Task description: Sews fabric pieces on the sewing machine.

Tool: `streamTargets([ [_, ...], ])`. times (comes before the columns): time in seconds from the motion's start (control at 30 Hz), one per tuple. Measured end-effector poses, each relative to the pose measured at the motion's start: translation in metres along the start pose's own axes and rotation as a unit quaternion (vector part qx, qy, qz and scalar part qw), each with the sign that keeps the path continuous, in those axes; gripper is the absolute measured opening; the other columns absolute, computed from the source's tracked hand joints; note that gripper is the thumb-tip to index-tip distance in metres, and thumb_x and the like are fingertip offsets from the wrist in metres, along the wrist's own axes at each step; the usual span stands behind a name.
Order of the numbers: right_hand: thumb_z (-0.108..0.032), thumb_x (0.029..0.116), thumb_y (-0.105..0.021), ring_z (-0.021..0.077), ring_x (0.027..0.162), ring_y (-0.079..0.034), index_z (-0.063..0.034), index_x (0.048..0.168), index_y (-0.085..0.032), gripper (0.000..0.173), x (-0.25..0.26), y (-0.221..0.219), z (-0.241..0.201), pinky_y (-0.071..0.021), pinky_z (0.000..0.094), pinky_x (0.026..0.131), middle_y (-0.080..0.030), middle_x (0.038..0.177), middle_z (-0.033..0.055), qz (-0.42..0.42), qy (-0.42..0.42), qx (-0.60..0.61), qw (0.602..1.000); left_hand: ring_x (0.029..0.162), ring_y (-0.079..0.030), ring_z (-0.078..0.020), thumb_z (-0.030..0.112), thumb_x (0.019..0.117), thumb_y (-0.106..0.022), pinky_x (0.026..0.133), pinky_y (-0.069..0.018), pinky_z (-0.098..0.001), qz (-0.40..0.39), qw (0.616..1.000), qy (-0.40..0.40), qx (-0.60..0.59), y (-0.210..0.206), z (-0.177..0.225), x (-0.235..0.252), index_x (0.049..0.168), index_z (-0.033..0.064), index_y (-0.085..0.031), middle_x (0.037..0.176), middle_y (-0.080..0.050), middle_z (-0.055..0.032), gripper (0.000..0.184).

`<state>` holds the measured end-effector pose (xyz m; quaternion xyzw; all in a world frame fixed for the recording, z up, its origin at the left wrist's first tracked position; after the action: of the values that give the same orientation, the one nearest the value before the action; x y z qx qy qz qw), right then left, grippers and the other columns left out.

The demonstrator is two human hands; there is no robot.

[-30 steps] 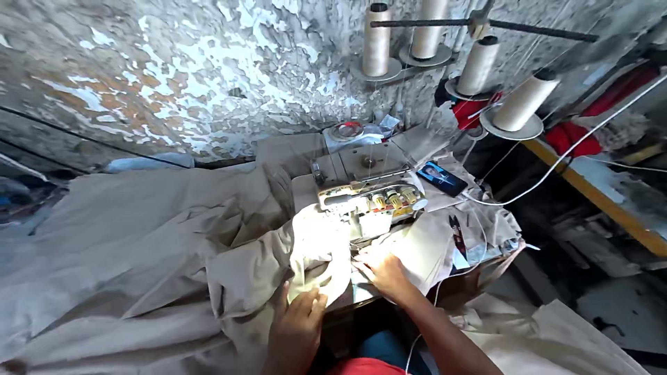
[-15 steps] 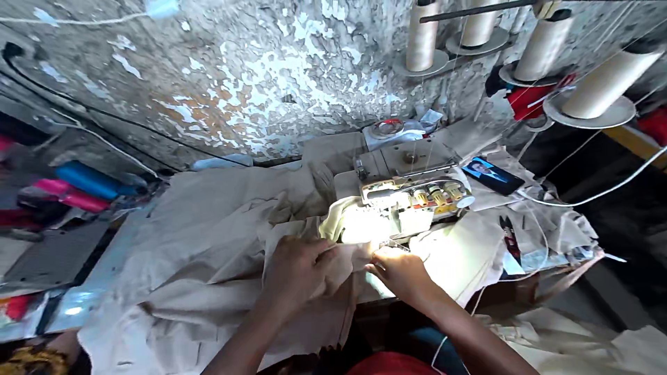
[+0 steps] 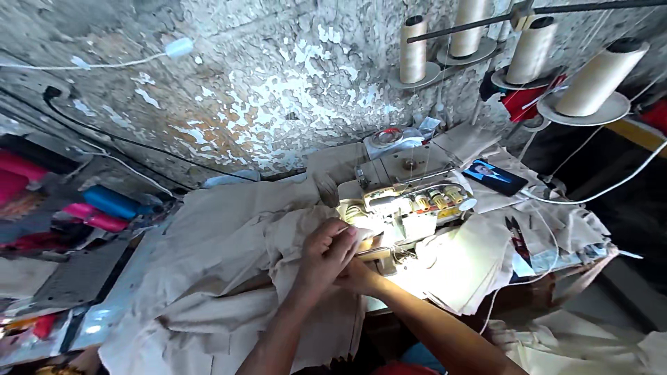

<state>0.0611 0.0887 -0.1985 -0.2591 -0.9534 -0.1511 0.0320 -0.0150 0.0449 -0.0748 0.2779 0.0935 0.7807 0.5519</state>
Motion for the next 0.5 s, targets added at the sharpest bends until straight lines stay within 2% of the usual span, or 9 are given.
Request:
streamTargets([
  [0.07, -0.014, 0.0962, -0.066, 0.0375, 0.132, -0.056, 0.0090, 0.138, -0.057, 0.048, -0.009, 0.005, 0.020, -0.0406, 0.0516, 0.114, -0.057, 0.141, 0.0281, -0.014, 0.002, -0.023, 1.000, 0.065, -0.055, 0.0040, 0.012, 0.0996, -0.060, 0.062, -0.0485, -0.0151, 0.028, 0.999, 0.027, -0.028, 0.010, -0.014, -0.002, 0.091, 0.0093, -0.067, 0.074, -0.060, 0.0099, 0.012],
  [0.1, -0.013, 0.0970, -0.064, 0.0363, 0.126, -0.062, 0.0070, 0.132, -0.064, 0.040, -0.020, 0.009, 0.028, -0.0456, 0.0525, 0.109, -0.063, 0.135, 0.0256, 0.015, 0.028, -0.049, 0.998, 0.065, -0.055, 0.0048, 0.012, 0.0990, -0.060, 0.062, -0.0489, -0.0145, 0.033, 0.999, 0.030, -0.028, 0.015, -0.019, -0.004, 0.091, 0.0109, -0.067, 0.073, -0.060, 0.0116, 0.010],
  [0.13, -0.012, 0.0965, -0.064, 0.0330, 0.111, -0.070, 0.0044, 0.117, -0.073, 0.027, -0.031, 0.012, 0.036, -0.0534, 0.0508, 0.099, -0.072, 0.120, 0.0219, 0.082, 0.074, -0.074, 0.991, 0.063, -0.055, 0.0060, 0.012, 0.0978, -0.061, 0.061, -0.0480, -0.0135, 0.036, 0.999, 0.028, -0.027, 0.020, -0.022, -0.006, 0.090, 0.0117, -0.067, 0.071, -0.060, 0.0134, 0.010],
  [0.17, -0.011, 0.0957, -0.065, 0.0272, 0.099, -0.073, 0.0014, 0.105, -0.076, 0.019, -0.041, 0.018, 0.042, -0.0582, 0.0455, 0.091, -0.075, 0.106, 0.0168, 0.162, 0.108, -0.093, 0.976, 0.062, -0.053, 0.0074, 0.012, 0.0970, -0.062, 0.059, -0.0461, -0.0119, 0.036, 0.999, 0.024, -0.025, 0.022, -0.023, -0.009, 0.089, 0.0127, -0.068, 0.069, -0.059, 0.0150, 0.010],
  [0.2, -0.009, 0.0946, -0.066, 0.0227, 0.091, -0.074, 0.0006, 0.101, -0.077, 0.016, -0.049, 0.028, 0.042, -0.0600, 0.0401, 0.086, -0.076, 0.098, 0.0139, 0.235, 0.112, -0.110, 0.959, 0.061, -0.051, 0.0084, 0.012, 0.0963, -0.062, 0.058, -0.0443, -0.0108, 0.033, 0.999, 0.022, -0.027, 0.023, -0.024, -0.011, 0.088, 0.0138, -0.068, 0.069, -0.058, 0.0163, 0.011],
  [0.27, -0.009, 0.0916, -0.068, 0.0224, 0.080, -0.072, 0.0047, 0.100, -0.074, 0.017, -0.057, 0.056, 0.027, -0.0596, 0.0362, 0.077, -0.074, 0.093, 0.0168, 0.328, 0.059, -0.143, 0.932, 0.062, -0.053, 0.0098, 0.012, 0.0949, -0.062, 0.060, -0.0458, -0.0101, 0.022, 0.998, 0.029, -0.044, 0.023, -0.022, -0.011, 0.088, 0.0156, -0.070, 0.070, -0.061, 0.0185, 0.011],
  [0.3, -0.011, 0.0913, -0.069, 0.0266, 0.080, -0.072, 0.0062, 0.102, -0.072, 0.021, -0.056, 0.070, 0.019, -0.0597, 0.0402, 0.076, -0.073, 0.095, 0.0196, 0.340, 0.031, -0.166, 0.925, 0.063, -0.055, 0.0099, 0.011, 0.0946, -0.063, 0.061, -0.0470, -0.0103, 0.012, 0.998, 0.036, -0.055, 0.021, -0.019, -0.010, 0.088, 0.0160, -0.071, 0.071, -0.063, 0.0188, 0.011],
  [0.37, -0.015, 0.0934, -0.068, 0.0336, 0.085, -0.072, 0.0081, 0.107, -0.072, 0.027, -0.050, 0.090, 0.010, -0.0589, 0.0484, 0.081, -0.072, 0.100, 0.0236, 0.304, -0.015, -0.184, 0.935, 0.064, -0.056, 0.0105, 0.010, 0.0936, -0.063, 0.061, -0.0475, -0.0099, -0.012, 0.997, 0.045, -0.066, 0.017, -0.012, -0.007, 0.089, 0.0153, -0.072, 0.072, -0.064, 0.0192, 0.011],
  [0.5, -0.018, 0.0986, -0.064, 0.0289, 0.092, -0.071, 0.0056, 0.108, -0.075, 0.028, -0.035, 0.107, 0.005, -0.0544, 0.0461, 0.090, -0.074, 0.101, 0.0209, 0.174, -0.028, -0.136, 0.975, 0.061, -0.051, 0.0131, 0.015, 0.0927, -0.065, 0.057, -0.0430, -0.0066, -0.071, 0.997, 0.020, -0.038, 0.020, -0.007, 0.001, 0.089, 0.0150, -0.072, 0.071, -0.061, 0.0213, 0.008],
])
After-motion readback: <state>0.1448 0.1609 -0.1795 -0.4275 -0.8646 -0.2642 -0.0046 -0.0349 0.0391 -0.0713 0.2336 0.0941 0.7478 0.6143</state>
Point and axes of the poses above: each hand's wrist, its own x-axis towards the middle knuckle, its own y-axis out of the back of the hand, z = x × y, the point moved 2 cm from there along x, towards the middle knuckle
